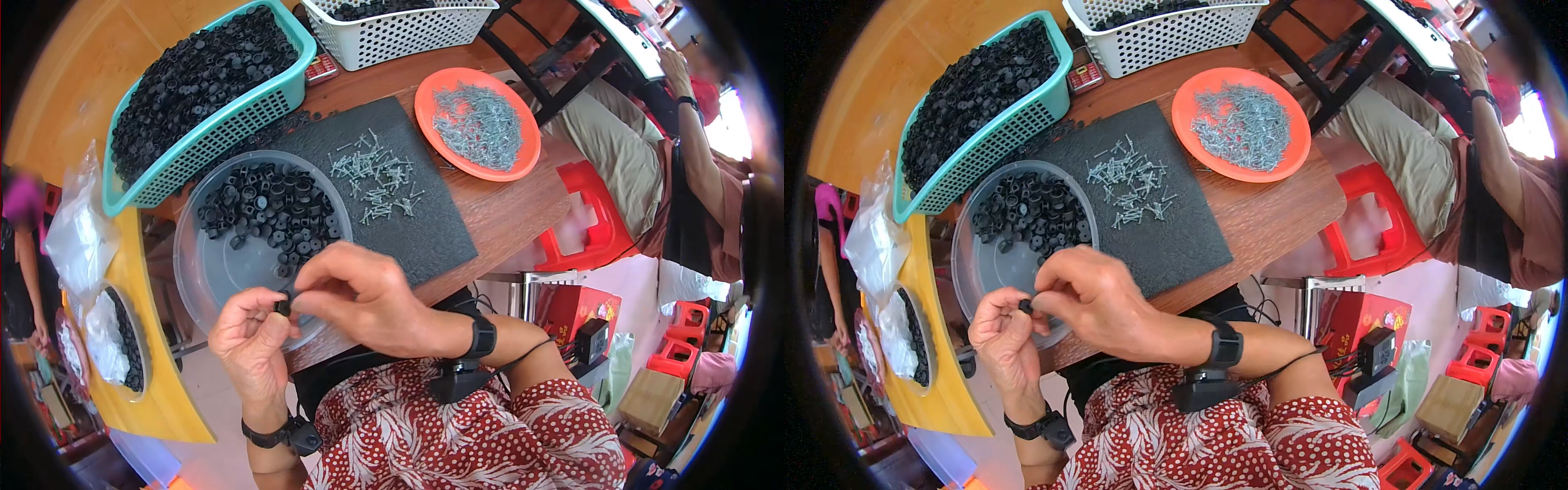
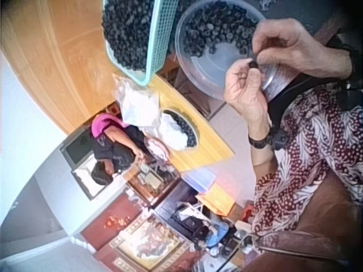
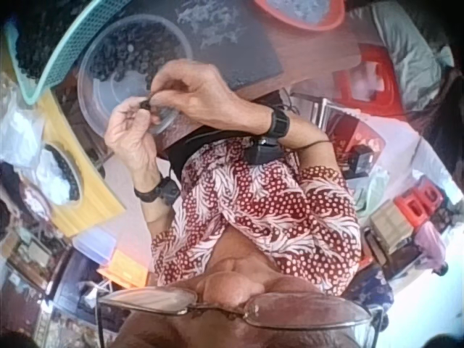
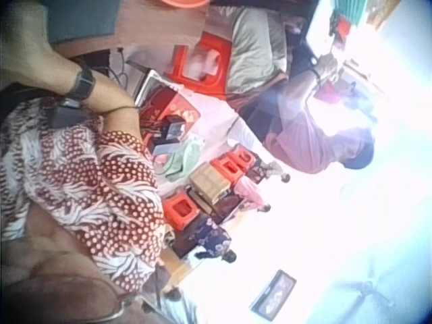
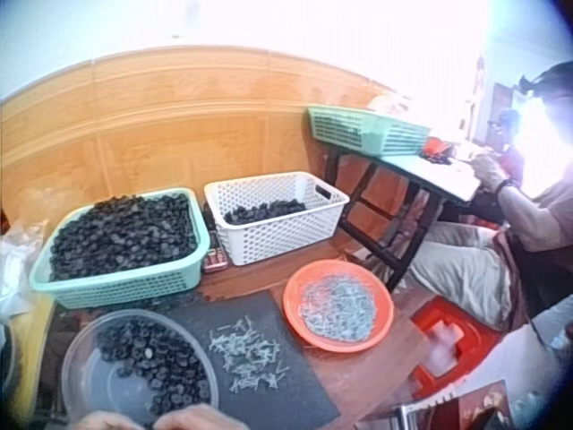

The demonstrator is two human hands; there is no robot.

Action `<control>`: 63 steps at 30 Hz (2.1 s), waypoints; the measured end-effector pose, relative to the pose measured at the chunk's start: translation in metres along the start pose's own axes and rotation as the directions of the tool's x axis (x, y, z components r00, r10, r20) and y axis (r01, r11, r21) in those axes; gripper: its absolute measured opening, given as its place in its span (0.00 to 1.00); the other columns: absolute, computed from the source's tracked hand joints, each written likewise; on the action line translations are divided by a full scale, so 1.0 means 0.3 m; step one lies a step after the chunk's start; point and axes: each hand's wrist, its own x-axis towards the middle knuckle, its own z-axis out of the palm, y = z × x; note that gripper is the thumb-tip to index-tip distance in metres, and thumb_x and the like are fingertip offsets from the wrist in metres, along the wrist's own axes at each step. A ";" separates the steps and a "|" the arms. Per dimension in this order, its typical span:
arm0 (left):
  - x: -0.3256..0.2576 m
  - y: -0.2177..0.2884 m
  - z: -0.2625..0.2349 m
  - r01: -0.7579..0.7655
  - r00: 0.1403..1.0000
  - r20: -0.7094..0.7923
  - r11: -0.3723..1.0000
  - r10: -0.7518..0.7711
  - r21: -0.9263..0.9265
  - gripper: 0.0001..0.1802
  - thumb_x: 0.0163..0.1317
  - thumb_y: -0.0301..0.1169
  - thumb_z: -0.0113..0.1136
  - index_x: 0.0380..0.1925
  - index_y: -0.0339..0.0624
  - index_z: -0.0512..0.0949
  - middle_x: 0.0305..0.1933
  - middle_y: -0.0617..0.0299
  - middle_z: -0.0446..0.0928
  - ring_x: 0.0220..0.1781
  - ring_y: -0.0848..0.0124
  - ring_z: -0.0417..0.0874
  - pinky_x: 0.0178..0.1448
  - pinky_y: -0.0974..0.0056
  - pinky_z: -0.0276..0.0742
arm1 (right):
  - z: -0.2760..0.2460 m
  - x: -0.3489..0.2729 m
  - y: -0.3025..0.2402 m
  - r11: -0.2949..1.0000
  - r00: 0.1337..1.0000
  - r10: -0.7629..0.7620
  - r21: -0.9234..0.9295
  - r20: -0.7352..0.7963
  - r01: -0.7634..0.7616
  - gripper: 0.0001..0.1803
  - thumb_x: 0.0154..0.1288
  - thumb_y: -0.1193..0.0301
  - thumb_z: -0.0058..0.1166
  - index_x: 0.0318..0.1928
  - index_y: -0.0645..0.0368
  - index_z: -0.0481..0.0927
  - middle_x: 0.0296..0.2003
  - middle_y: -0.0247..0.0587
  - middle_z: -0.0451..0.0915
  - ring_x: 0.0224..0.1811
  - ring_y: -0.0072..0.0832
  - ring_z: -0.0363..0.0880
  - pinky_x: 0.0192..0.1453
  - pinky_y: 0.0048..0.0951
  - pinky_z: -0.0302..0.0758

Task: The person is manually inserting small metal pins into circular black plastic components at a work table.

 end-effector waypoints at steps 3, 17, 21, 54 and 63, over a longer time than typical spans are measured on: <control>-0.011 0.007 -0.013 -0.012 0.999 -0.037 0.999 0.014 0.034 0.13 0.53 0.26 0.66 0.36 0.30 0.75 0.30 0.57 0.77 0.25 0.73 0.76 0.30 0.73 0.72 | -0.121 0.017 0.023 0.902 0.944 -0.285 -0.381 -0.166 0.205 0.08 0.49 0.80 0.60 0.32 0.62 0.77 0.27 0.43 0.76 0.30 0.37 0.75 0.33 0.33 0.72; -0.003 -0.008 -0.033 0.031 0.999 0.008 0.997 -0.032 0.072 0.13 0.53 0.27 0.67 0.35 0.30 0.77 0.30 0.59 0.77 0.27 0.74 0.78 0.31 0.74 0.74 | -0.420 0.059 0.140 0.427 0.936 -0.348 -0.880 0.054 0.209 0.06 0.47 0.81 0.59 0.30 0.61 0.79 0.27 0.40 0.72 0.33 0.38 0.71 0.37 0.35 0.69; 0.001 -0.006 -0.033 0.039 0.999 0.011 0.997 -0.040 0.065 0.13 0.53 0.26 0.66 0.35 0.30 0.76 0.28 0.57 0.77 0.25 0.73 0.76 0.30 0.72 0.72 | -0.420 0.070 0.153 0.403 0.912 -0.381 -0.860 0.153 0.313 0.05 0.47 0.81 0.54 0.26 0.63 0.73 0.26 0.44 0.69 0.32 0.40 0.67 0.34 0.38 0.68; 0.002 0.007 -0.042 0.174 0.979 0.157 0.940 -0.132 -0.294 0.13 0.54 0.23 0.64 0.38 0.30 0.75 0.32 0.54 0.79 0.30 0.69 0.79 0.33 0.68 0.76 | 0.034 0.023 -0.031 0.856 0.891 -0.453 -0.267 0.026 0.443 0.15 0.46 0.88 0.56 0.34 0.61 0.72 0.28 0.41 0.75 0.26 0.37 0.72 0.28 0.31 0.69; -0.009 0.011 -0.037 0.112 0.991 0.097 0.969 -0.093 -0.218 0.12 0.54 0.21 0.63 0.38 0.29 0.75 0.33 0.55 0.78 0.30 0.70 0.79 0.32 0.69 0.76 | 0.041 0.022 -0.026 0.700 0.772 -0.630 -0.365 0.089 0.613 0.15 0.44 0.89 0.57 0.35 0.67 0.73 0.29 0.43 0.74 0.27 0.35 0.72 0.29 0.31 0.69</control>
